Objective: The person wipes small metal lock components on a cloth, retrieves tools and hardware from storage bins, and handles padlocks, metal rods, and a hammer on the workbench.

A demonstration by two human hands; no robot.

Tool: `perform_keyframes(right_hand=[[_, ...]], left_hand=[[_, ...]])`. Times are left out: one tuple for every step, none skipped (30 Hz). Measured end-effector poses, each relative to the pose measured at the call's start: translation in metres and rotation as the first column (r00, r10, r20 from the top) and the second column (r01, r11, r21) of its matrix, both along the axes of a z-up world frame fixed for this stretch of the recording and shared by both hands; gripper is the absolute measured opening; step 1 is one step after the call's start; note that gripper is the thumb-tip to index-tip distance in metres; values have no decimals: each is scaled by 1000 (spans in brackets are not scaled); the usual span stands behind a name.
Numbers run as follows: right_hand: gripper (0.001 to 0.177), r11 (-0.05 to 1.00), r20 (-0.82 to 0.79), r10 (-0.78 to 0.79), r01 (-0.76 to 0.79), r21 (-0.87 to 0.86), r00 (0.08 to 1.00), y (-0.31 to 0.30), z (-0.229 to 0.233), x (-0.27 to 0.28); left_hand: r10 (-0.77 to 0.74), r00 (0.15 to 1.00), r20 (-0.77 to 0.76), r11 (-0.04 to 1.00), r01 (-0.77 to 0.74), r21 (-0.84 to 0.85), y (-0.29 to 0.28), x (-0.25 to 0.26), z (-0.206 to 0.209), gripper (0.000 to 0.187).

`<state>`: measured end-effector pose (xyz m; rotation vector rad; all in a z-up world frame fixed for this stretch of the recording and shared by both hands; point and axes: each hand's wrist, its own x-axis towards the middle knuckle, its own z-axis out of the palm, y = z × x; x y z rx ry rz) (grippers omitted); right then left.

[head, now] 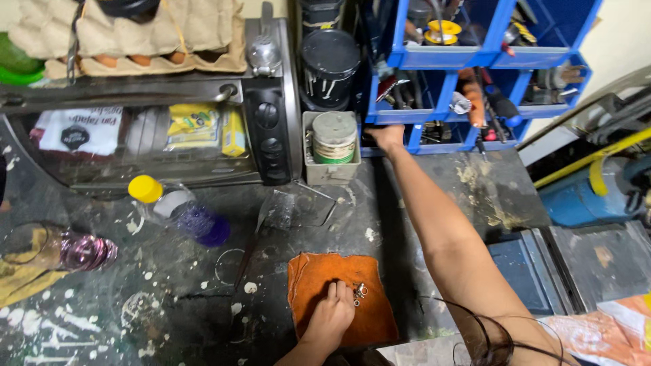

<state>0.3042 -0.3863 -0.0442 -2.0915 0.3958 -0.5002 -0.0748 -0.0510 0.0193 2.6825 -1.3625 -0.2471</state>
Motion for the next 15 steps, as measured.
perform_keyframes(right_hand=[[46,994,23,50,-48,-94,998,0,-7,5],[54,978,42,103,-94,-188,994,-1,-14,10],[54,977,40,112,-102,-189,993,-5,-17,13],[44,962,12,202,-196,-190,979,-8,-19,14],[33,940,-17,288,-286,-188,957,-11,-21,13],[33,938,-20,293,-291,-187,956,-11,-24,10],[28,949,-77,289,-297,-108,954,-12,-25,9],[24,955,-135,290,-296,-28,947,-12,-25,10],[24,955,-134,290,-296,-30,948,-12,-25,9],[20,949,-186,292,-308,-61,938,-11,-24,7],[16,943,-242,291,-320,-88,926,-10,-24,4],[16,944,-244,290,-319,-87,925,-9,-22,0],[14,936,-206,323,-344,-75,924,-8,-19,-3],[13,927,-167,355,-369,-64,920,-7,-16,-8],[13,929,-165,349,-363,-65,923,-7,-11,-11]], left_hand=[[9,1000,-4,1000,-9,1,1,0,0,53],[36,999,-36,999,-37,-23,2,-1,0,51],[61,996,-67,997,-64,-47,2,-1,-1,49],[69,995,-69,996,-72,-49,2,-2,-3,49],[64,996,-58,996,-67,-50,3,-2,-4,49],[60,997,-48,997,-62,-51,4,-3,-6,50],[62,997,-43,997,-64,-53,5,-1,-7,50],[45,996,-73,996,-50,-71,6,-1,-7,47],[24,994,-107,995,-33,-90,8,-1,-6,44],[24,994,-105,995,-33,-91,9,1,-6,44],[44,991,-127,993,-58,-106,10,2,-7,47],[65,987,-149,989,-83,-120,11,2,-8,50],[61,987,-152,990,-80,-120,11,2,-11,50],[68,982,-178,990,-90,-113,12,1,-14,52],[73,977,-199,990,-96,-107,12,2,-19,54]])
